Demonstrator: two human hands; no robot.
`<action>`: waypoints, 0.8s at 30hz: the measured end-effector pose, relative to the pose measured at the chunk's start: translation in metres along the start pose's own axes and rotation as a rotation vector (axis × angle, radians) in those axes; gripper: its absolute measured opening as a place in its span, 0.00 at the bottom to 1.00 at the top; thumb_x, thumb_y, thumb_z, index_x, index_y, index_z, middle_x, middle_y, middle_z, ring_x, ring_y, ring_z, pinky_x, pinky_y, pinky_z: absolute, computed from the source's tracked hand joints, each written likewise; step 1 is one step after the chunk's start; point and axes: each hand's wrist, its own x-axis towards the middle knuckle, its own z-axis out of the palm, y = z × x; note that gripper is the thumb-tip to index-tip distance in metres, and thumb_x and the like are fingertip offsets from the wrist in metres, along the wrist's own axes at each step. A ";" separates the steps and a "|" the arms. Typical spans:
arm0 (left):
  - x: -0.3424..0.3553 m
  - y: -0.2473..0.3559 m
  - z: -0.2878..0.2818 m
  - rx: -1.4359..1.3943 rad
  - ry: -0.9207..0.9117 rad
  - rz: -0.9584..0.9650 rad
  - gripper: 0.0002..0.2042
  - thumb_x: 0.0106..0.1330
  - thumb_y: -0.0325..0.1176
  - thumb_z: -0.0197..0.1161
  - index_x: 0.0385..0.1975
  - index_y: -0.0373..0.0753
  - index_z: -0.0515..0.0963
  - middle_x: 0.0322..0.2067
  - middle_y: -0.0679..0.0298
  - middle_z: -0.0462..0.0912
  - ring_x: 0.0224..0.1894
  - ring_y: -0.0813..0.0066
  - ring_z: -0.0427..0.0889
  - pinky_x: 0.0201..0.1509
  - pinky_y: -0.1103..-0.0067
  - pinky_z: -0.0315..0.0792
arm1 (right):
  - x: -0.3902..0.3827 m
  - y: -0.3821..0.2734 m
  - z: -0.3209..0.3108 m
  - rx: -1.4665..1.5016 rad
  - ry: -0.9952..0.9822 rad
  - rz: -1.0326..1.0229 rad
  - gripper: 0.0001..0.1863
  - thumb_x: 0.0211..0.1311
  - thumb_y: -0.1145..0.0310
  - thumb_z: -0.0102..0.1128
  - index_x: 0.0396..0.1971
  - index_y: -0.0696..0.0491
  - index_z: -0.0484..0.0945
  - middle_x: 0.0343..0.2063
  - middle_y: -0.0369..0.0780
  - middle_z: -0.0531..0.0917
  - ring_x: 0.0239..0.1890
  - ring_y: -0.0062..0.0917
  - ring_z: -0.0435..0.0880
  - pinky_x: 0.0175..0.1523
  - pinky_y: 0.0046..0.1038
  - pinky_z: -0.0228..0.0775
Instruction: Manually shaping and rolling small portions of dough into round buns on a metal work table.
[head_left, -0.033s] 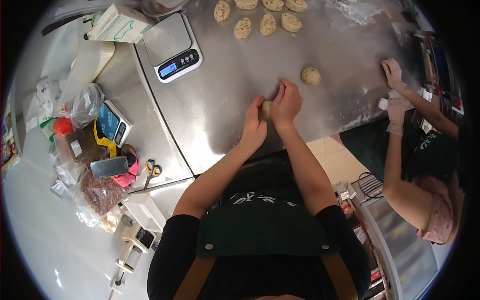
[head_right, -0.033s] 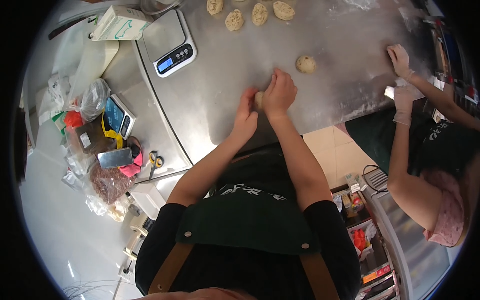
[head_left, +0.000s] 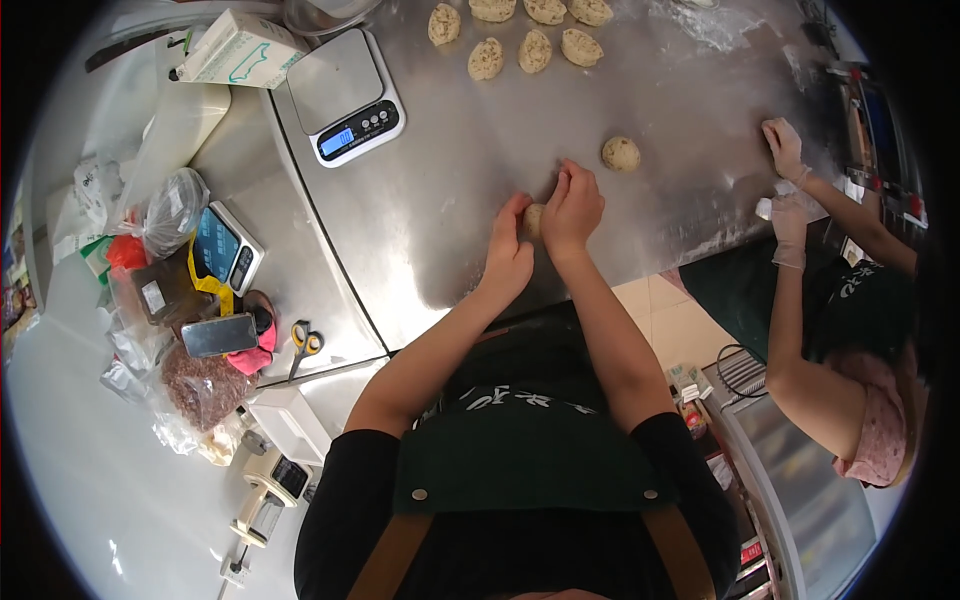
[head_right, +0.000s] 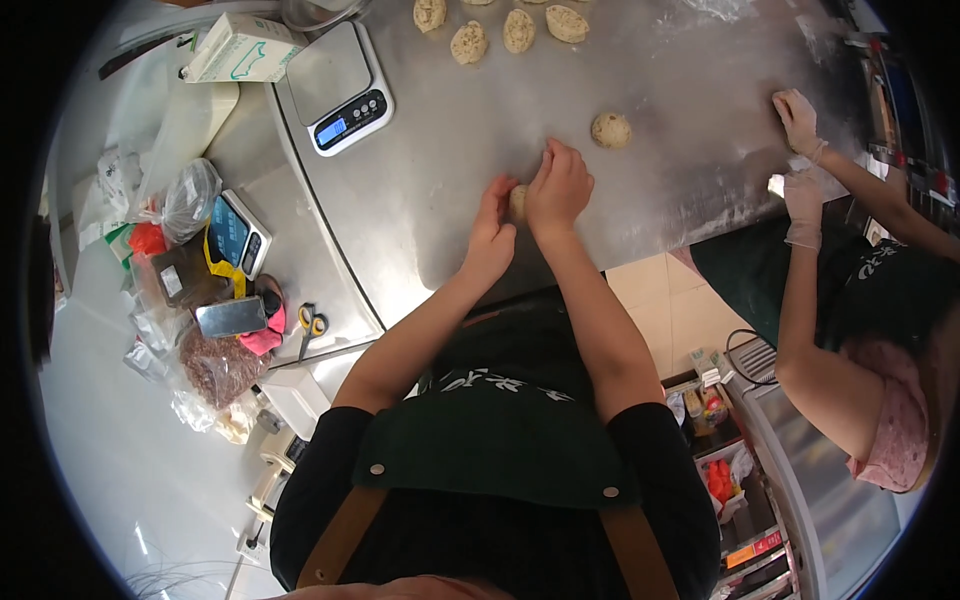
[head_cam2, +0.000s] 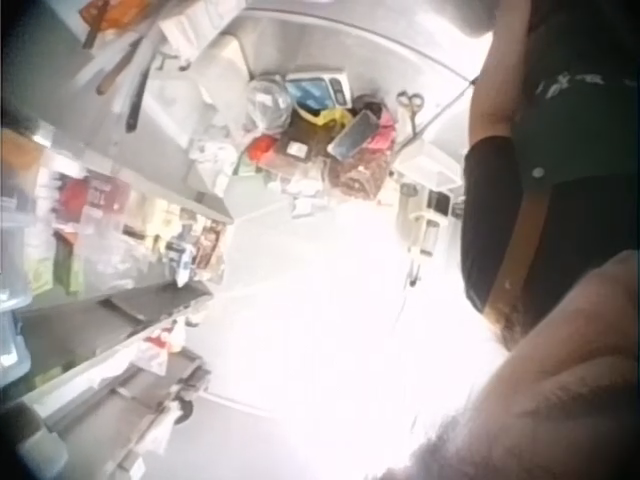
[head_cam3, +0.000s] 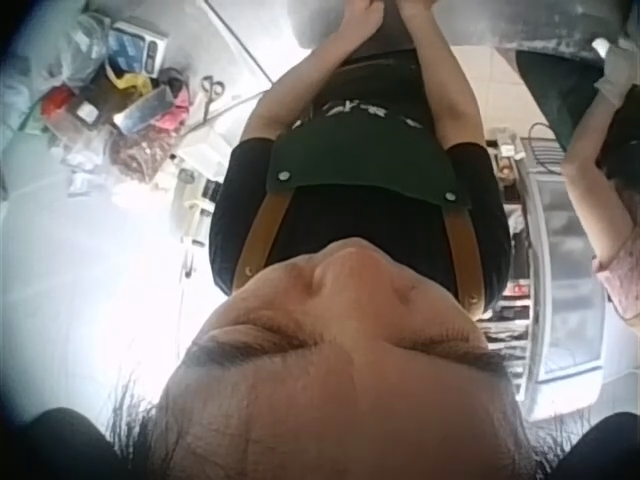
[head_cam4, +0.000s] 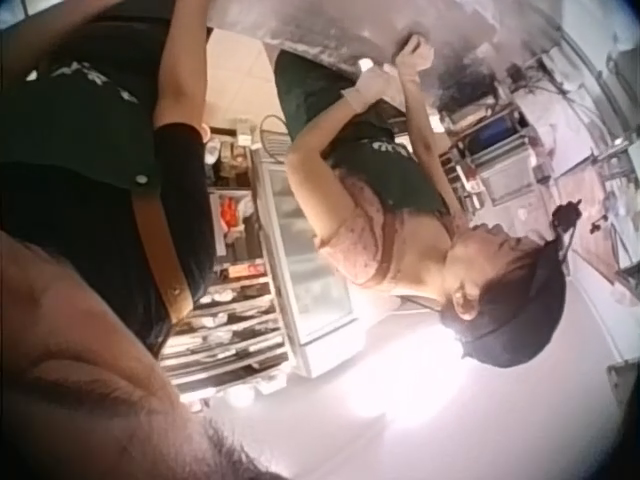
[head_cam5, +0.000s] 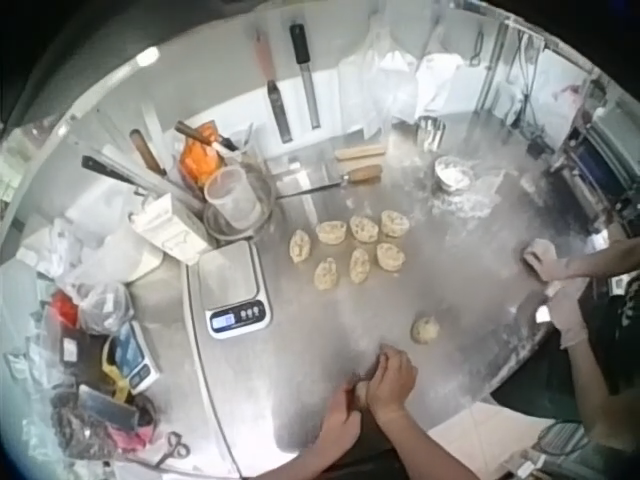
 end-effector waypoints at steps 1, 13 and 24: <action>0.002 0.002 -0.002 -0.018 -0.095 -0.062 0.38 0.48 0.13 0.39 0.66 0.31 0.48 0.65 0.48 0.54 0.68 0.59 0.54 0.73 0.68 0.46 | -0.002 -0.002 -0.002 -0.008 -0.039 0.025 0.09 0.65 0.71 0.47 0.41 0.53 0.76 0.36 0.40 0.80 0.39 0.35 0.79 0.44 0.34 0.65; -0.012 0.001 0.005 0.081 -0.103 -0.047 0.37 0.49 0.13 0.40 0.66 0.30 0.49 0.63 0.47 0.57 0.68 0.58 0.55 0.72 0.69 0.47 | -0.019 0.015 -0.006 -0.045 0.021 -0.019 0.09 0.64 0.72 0.48 0.41 0.52 0.76 0.35 0.39 0.82 0.37 0.34 0.81 0.42 0.33 0.68; -0.048 0.020 0.019 0.157 -0.072 0.008 0.36 0.49 0.13 0.42 0.66 0.31 0.49 0.63 0.47 0.57 0.68 0.56 0.54 0.72 0.69 0.47 | -0.029 0.010 -0.022 0.052 0.022 0.067 0.10 0.64 0.72 0.48 0.41 0.55 0.77 0.33 0.40 0.82 0.35 0.34 0.81 0.40 0.33 0.67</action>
